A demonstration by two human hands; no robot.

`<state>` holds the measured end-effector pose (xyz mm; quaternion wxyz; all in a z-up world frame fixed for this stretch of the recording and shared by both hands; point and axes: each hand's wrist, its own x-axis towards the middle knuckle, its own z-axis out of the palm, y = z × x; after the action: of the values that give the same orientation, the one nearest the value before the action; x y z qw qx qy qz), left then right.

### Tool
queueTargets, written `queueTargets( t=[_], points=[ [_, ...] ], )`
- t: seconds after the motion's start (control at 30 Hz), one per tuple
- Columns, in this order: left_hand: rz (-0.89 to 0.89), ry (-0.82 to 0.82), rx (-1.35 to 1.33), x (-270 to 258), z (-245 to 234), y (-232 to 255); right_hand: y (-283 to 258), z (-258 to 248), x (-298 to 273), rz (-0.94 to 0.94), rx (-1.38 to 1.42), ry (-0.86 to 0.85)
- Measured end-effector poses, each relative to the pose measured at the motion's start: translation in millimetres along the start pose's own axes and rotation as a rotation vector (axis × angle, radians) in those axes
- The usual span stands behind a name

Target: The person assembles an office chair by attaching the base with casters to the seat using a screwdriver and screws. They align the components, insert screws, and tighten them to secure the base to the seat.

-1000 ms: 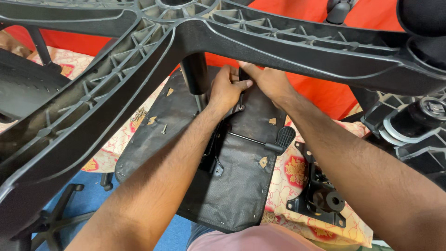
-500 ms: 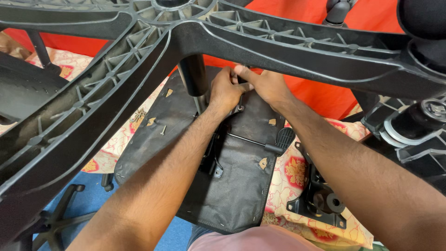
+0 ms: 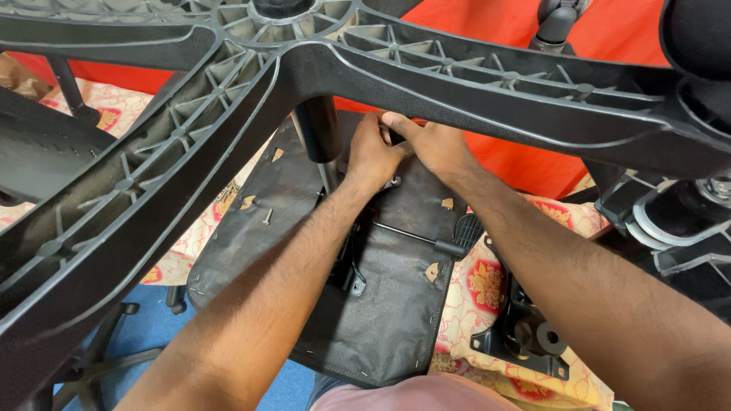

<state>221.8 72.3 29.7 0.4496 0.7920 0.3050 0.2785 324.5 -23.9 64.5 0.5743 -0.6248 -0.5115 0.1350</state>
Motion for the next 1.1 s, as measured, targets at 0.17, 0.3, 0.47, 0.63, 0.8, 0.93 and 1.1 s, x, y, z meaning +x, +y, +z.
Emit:
queueTargets(
  t=[0.17, 0.3, 0.47, 0.63, 0.8, 0.93, 1.1],
  points=[
    [0.225, -0.007, -0.312, -0.7, -1.3, -4.1, -2.0, -2.5, 3.8, 0.120, 0.062, 0.064],
    [0.041, 0.034, -0.115, -4.0, -4.6, 1.7, -5.5, -2.9, 2.4, 0.184, 0.172, -0.019],
    [0.035, -0.022, 0.008, -5.8, -5.7, 9.2, -1.7, -0.6, -0.6, 0.054, 0.030, 0.010],
    [0.198, 0.079, -0.239, -11.2, -6.3, 4.8, 6.0, 1.1, 4.4, -0.009, 0.063, 0.064],
    [-0.066, 0.025, 0.018, -10.0, -8.1, 8.5, 3.0, 3.3, -1.3, 0.025, 0.005, 0.051],
    [0.162, -0.019, -0.257, -8.5, -5.9, 4.2, 1.6, 3.8, 1.1, 0.023, 0.042, 0.110],
    [0.006, 0.015, -0.235, -4.8, -5.9, -3.9, 1.9, 2.7, 2.4, 0.097, -0.034, 0.122]
  ],
)
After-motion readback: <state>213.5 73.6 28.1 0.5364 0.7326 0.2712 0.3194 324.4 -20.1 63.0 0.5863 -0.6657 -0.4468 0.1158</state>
